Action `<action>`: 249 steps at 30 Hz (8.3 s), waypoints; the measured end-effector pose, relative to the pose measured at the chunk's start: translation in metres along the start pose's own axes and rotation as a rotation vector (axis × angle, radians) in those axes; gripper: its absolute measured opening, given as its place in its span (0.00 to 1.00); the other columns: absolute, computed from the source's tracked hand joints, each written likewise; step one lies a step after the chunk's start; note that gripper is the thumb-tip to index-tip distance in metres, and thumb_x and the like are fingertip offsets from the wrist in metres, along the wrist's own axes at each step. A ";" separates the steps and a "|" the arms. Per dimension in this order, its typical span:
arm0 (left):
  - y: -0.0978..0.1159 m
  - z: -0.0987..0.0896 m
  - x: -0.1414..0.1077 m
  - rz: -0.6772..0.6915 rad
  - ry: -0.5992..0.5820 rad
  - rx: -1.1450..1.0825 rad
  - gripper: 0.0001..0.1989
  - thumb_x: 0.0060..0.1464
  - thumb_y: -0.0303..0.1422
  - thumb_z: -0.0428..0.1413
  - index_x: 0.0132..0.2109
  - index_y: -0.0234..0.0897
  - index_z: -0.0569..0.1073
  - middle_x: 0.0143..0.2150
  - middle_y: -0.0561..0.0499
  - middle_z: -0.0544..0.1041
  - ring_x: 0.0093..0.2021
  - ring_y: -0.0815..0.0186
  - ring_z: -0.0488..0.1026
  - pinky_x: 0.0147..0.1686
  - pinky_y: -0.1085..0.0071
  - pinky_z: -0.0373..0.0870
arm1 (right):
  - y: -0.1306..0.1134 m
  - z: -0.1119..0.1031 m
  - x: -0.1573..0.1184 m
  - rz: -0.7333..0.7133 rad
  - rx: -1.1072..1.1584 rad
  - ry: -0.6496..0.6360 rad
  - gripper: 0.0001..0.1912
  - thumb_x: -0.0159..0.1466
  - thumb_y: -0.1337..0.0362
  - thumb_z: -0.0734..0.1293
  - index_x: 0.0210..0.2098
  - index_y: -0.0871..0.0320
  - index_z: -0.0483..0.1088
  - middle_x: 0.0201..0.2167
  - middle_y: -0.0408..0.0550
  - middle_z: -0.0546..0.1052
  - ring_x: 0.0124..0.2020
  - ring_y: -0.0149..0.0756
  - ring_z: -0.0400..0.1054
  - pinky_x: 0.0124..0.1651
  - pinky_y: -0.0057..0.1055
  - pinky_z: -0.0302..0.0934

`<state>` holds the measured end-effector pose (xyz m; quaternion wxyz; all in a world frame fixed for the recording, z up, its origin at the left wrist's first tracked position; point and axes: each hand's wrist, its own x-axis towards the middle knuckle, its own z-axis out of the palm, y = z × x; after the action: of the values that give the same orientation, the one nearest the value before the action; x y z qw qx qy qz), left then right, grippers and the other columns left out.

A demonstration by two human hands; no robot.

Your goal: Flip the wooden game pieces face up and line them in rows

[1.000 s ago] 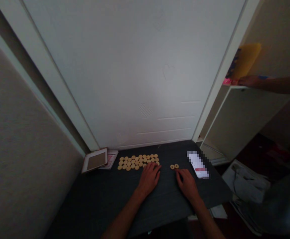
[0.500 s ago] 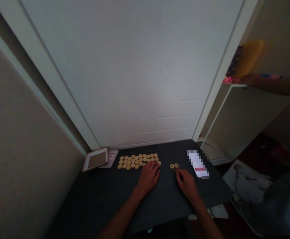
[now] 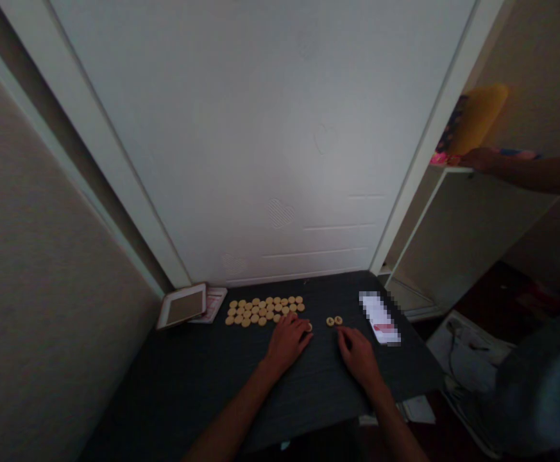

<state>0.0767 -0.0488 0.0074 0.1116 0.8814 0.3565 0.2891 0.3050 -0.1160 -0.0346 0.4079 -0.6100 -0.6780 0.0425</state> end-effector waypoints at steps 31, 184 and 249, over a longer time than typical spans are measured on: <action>-0.008 -0.011 -0.038 -0.202 0.044 -0.413 0.09 0.61 0.33 0.58 0.48 0.42 0.77 0.49 0.49 0.81 0.45 0.61 0.78 0.46 0.66 0.75 | -0.067 0.033 0.004 0.044 0.280 -0.094 0.10 0.67 0.65 0.63 0.46 0.55 0.72 0.40 0.49 0.79 0.39 0.40 0.76 0.43 0.34 0.71; -0.005 -0.016 -0.034 -0.440 -0.032 -0.758 0.12 0.60 0.41 0.58 0.44 0.39 0.78 0.39 0.48 0.84 0.40 0.59 0.80 0.40 0.67 0.74 | -0.076 0.034 0.004 0.028 0.473 -0.205 0.14 0.65 0.62 0.69 0.51 0.48 0.75 0.42 0.46 0.80 0.41 0.39 0.73 0.46 0.35 0.67; -0.005 -0.012 -0.039 -0.358 -0.096 -0.621 0.09 0.58 0.36 0.59 0.46 0.41 0.77 0.36 0.52 0.80 0.34 0.64 0.74 0.34 0.72 0.68 | -0.074 0.042 0.006 0.264 0.492 -0.166 0.14 0.63 0.50 0.70 0.37 0.56 0.73 0.29 0.46 0.80 0.30 0.38 0.74 0.33 0.30 0.66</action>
<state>0.0443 -0.0730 -0.0016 0.4393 0.7416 0.3950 0.3178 0.2210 -0.1109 -0.0183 0.4778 -0.5703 -0.5930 0.3080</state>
